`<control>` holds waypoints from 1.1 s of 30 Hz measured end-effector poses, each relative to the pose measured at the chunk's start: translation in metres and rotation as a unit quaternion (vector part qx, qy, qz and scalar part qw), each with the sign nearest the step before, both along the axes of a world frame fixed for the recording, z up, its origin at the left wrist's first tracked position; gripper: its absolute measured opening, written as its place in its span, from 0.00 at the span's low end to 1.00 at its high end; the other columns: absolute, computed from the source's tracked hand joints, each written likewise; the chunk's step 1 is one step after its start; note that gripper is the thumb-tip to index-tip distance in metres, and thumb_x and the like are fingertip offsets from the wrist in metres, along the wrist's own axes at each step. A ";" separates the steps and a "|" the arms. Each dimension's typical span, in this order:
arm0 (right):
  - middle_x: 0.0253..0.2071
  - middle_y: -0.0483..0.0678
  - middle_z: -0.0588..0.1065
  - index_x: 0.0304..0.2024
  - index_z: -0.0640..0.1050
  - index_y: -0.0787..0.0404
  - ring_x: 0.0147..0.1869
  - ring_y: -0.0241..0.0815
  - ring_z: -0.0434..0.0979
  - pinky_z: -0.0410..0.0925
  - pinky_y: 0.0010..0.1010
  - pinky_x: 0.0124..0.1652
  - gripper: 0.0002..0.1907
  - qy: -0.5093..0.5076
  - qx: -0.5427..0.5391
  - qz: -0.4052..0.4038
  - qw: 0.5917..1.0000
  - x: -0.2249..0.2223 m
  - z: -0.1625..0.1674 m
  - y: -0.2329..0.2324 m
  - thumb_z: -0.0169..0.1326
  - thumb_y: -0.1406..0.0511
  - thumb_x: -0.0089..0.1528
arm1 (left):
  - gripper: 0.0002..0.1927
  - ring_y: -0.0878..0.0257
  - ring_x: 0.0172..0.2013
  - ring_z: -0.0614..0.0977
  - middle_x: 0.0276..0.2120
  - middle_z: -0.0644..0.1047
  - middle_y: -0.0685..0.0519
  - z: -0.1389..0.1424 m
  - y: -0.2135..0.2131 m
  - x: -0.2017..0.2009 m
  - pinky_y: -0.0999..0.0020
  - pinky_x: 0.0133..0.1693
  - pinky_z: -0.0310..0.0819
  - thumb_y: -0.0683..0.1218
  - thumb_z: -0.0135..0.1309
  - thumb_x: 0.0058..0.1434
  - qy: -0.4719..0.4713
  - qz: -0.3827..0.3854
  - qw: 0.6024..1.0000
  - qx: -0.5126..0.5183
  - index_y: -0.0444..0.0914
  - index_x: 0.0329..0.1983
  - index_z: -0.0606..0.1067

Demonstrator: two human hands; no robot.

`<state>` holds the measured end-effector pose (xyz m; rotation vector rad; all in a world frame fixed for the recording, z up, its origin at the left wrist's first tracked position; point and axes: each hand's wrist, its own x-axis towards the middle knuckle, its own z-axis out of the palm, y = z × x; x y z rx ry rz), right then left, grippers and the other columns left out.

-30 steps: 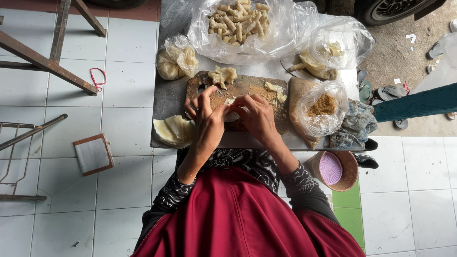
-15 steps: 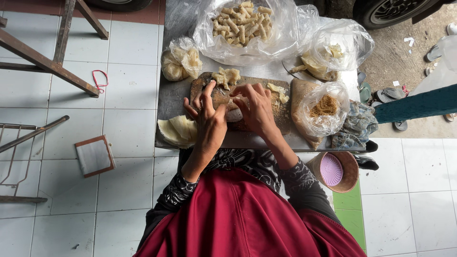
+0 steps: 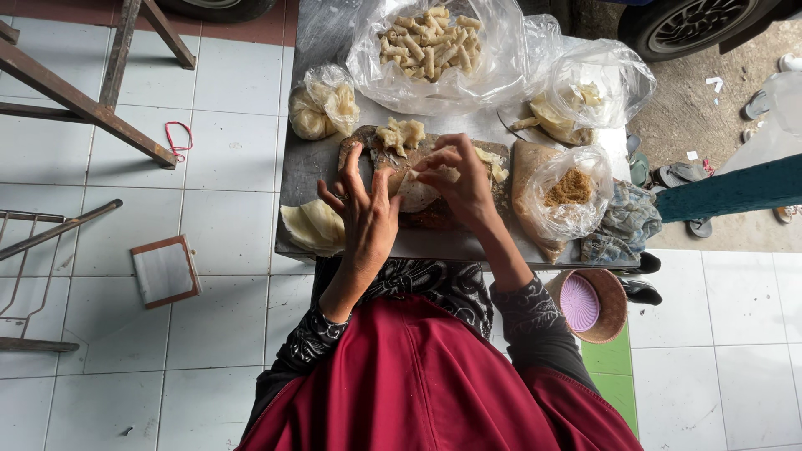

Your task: The person sits at a small table and wraps food rolls by hand. They take thin square pastry wrappers from a stack, place a portion of brown filling from a plastic bag onto each wrapper, fold the wrapper over the filling and roll it closed, then place the finished roll into a plastic bag with other completed rolls.

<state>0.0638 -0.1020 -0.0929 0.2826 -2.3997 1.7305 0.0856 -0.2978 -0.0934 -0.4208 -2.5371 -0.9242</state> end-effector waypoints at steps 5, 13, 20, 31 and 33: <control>0.42 0.41 0.83 0.56 0.67 0.57 0.52 0.34 0.80 0.66 0.35 0.55 0.26 0.121 0.146 -0.083 0.978 0.013 0.002 -0.004 0.66 0.68 0.60 | 0.25 0.44 0.66 0.66 0.72 0.54 0.41 -0.001 0.002 -0.001 0.25 0.65 0.43 0.42 0.70 0.52 -0.002 0.000 1.000 0.015 0.42 0.51 0.72; 0.42 0.39 0.84 0.51 0.72 0.58 0.51 0.37 0.81 0.60 0.37 0.52 0.20 0.149 0.321 -0.047 0.934 0.031 0.005 -0.017 0.65 0.63 0.61 | 0.07 0.44 0.68 0.63 0.73 0.56 0.43 -0.010 -0.001 0.007 0.24 0.65 0.39 0.42 0.63 0.58 0.014 -0.033 0.999 0.031 0.40 0.38 0.79; 0.47 0.37 0.82 0.51 0.74 0.53 0.54 0.26 0.82 0.74 0.24 0.51 0.12 -0.050 0.099 -0.021 0.994 0.018 0.019 -0.007 0.58 0.65 0.65 | 0.04 0.45 0.68 0.63 0.73 0.56 0.46 -0.013 0.010 -0.005 0.23 0.66 0.40 0.42 0.62 0.62 0.017 -0.030 0.999 0.001 0.37 0.31 0.80; 0.44 0.36 0.83 0.52 0.76 0.55 0.47 0.34 0.82 0.66 0.31 0.46 0.17 0.158 0.345 -0.039 0.924 0.023 0.004 -0.013 0.65 0.63 0.62 | 0.05 0.48 0.69 0.62 0.72 0.60 0.49 -0.010 0.001 -0.003 0.27 0.66 0.40 0.42 0.64 0.60 0.011 -0.030 0.999 0.035 0.41 0.39 0.83; 0.44 0.36 0.83 0.54 0.74 0.57 0.48 0.34 0.82 0.66 0.31 0.47 0.21 0.136 0.308 -0.030 0.941 0.016 0.004 -0.009 0.67 0.63 0.61 | 0.07 0.48 0.69 0.62 0.72 0.60 0.49 -0.008 -0.001 0.001 0.27 0.67 0.41 0.42 0.64 0.60 0.010 -0.026 0.999 0.039 0.43 0.42 0.83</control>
